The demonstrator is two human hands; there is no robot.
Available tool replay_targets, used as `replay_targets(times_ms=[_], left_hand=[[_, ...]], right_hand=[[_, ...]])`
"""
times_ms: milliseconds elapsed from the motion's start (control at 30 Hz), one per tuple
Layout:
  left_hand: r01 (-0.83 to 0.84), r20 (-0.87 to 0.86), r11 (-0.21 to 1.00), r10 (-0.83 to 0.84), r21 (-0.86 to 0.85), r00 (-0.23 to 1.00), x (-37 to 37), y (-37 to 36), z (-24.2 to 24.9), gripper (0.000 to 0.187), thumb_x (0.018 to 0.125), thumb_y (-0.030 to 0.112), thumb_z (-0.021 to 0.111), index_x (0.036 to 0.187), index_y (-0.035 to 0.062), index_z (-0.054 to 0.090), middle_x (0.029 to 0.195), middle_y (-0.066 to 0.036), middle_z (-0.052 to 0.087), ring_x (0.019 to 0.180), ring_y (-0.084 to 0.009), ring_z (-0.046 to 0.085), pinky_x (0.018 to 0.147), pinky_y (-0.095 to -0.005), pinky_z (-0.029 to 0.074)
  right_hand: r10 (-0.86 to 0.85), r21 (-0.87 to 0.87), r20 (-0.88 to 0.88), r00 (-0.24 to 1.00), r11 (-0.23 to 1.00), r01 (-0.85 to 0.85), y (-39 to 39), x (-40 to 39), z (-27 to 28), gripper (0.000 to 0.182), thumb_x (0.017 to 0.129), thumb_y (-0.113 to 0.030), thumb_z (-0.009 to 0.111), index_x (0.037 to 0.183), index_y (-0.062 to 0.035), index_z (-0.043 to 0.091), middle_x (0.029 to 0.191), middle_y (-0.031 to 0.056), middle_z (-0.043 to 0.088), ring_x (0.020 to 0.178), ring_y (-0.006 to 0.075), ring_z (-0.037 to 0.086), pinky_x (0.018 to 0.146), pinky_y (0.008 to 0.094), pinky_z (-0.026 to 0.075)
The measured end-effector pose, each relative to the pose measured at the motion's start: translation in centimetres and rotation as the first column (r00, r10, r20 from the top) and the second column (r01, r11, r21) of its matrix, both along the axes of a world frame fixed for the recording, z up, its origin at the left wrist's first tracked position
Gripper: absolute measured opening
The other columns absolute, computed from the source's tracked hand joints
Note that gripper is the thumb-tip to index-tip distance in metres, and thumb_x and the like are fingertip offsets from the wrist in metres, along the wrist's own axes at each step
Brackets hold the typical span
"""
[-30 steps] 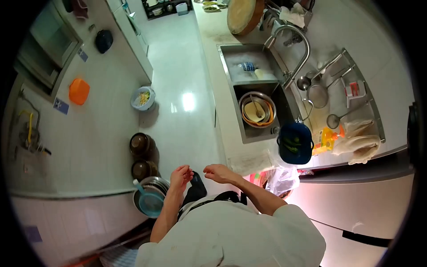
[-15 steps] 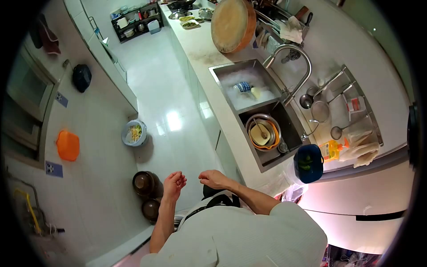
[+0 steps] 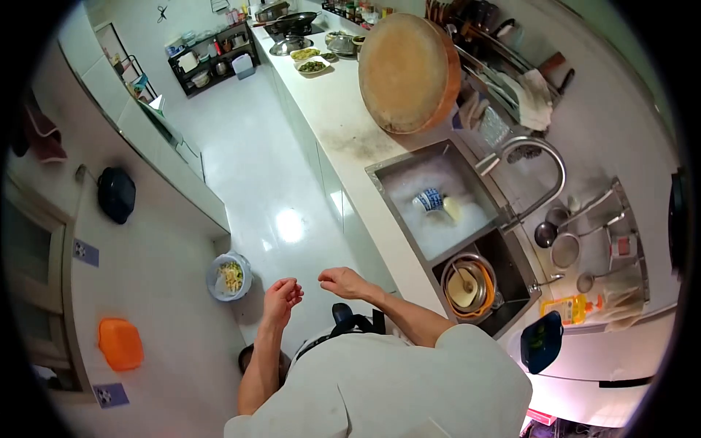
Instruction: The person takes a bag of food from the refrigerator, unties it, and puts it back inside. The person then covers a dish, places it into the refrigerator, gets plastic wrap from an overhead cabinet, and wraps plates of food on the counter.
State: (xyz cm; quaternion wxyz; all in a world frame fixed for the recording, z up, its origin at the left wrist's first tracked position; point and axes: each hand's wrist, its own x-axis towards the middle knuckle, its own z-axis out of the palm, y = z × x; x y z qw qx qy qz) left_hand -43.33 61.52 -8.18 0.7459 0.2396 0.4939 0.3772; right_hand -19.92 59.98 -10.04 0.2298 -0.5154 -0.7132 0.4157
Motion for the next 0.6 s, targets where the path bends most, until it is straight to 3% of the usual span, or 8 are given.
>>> replay_targets(times_ms=[67,167,267,333,500,567,600], left_hand=[[0.005,0.023,1.000,-0.005,-0.010,1.000,0.2,3.1,-0.7,0.014,0.094,0.017,0.065,0.101,0.0051,0.062,0.085,-0.005,0.066,0.074,-0.0159,0.065,0.067,-0.0283,0.053],[0.039,0.033,0.998,-0.037,-0.052,0.999,0.8,8.5,-1.9,0.015,0.093,0.017,0.066,0.102,0.0049,0.062,0.085,-0.005,0.067,0.073,-0.0162,0.065,0.068,-0.0286,0.053],[0.129,0.020,0.986,-0.128,-0.103,0.992,1.7,13.9,-2.8,0.012,0.093,0.015,0.066,0.099,0.0052,0.062,0.083,-0.005,0.066,0.073,-0.0157,0.065,0.064,-0.0275,0.053],[0.172,0.046,0.979,-0.167,-0.111,0.985,2.0,18.1,-3.9,0.012,0.093,0.015,0.065,0.099,0.0052,0.062,0.083,-0.005,0.065,0.074,-0.0156,0.065,0.064,-0.0276,0.052],[0.265,0.104,0.962,-0.257,-0.073,0.961,0.8,30.4,-5.1,0.013,0.093,0.016,0.065,0.099,0.0045,0.062,0.085,-0.006,0.065,0.075,-0.0156,0.064,0.064,-0.0273,0.052],[0.276,0.074,0.958,-0.271,-0.075,0.960,-0.9,36.2,-5.0,0.015,0.093,0.016,0.066,0.100,0.0042,0.062,0.085,-0.006,0.065,0.075,-0.0152,0.064,0.066,-0.0271,0.052],[0.284,0.055,0.955,-0.280,-0.081,0.958,-1.4,38.7,-4.4,0.016,0.092,0.017,0.066,0.100,0.0038,0.061,0.085,-0.005,0.065,0.075,-0.0148,0.064,0.067,-0.0270,0.052]], right_hand=[[0.014,-0.045,0.045,0.999,0.999,-0.012,3.7,0.0,0.5,0.031,0.091,-0.025,0.057,0.110,-0.0020,0.066,0.103,0.0181,0.069,0.098,0.0332,0.065,0.088,0.0410,0.051],[0.033,0.078,0.066,0.997,0.996,-0.038,9.1,0.0,0.4,0.031,0.091,-0.025,0.057,0.110,-0.0023,0.066,0.102,0.0172,0.069,0.098,0.0335,0.065,0.088,0.0410,0.051],[-0.110,0.078,0.020,0.994,0.991,0.108,13.4,1.2,-0.2,0.028,0.089,-0.024,0.058,0.104,-0.0030,0.068,0.098,0.0178,0.070,0.094,0.0350,0.066,0.085,0.0418,0.051],[-0.285,-0.025,0.002,0.959,0.958,0.285,16.5,2.1,0.2,0.028,0.089,-0.025,0.059,0.104,-0.0024,0.068,0.099,0.0176,0.070,0.094,0.0344,0.066,0.085,0.0418,0.052],[-0.364,-0.053,0.065,0.929,0.928,0.368,25.9,2.8,-2.5,0.029,0.089,-0.025,0.059,0.105,-0.0021,0.068,0.099,0.0171,0.070,0.093,0.0332,0.067,0.084,0.0409,0.052],[-0.403,-0.116,0.132,0.906,0.901,0.418,30.4,2.5,-2.4,0.029,0.091,-0.023,0.060,0.110,-0.0024,0.068,0.101,0.0140,0.072,0.093,0.0255,0.068,0.082,0.0350,0.052],[-0.404,-0.116,0.134,0.905,0.900,0.419,32.4,2.1,-1.8,0.029,0.091,-0.023,0.060,0.110,-0.0024,0.068,0.101,0.0140,0.072,0.093,0.0255,0.068,0.082,0.0350,0.052]])
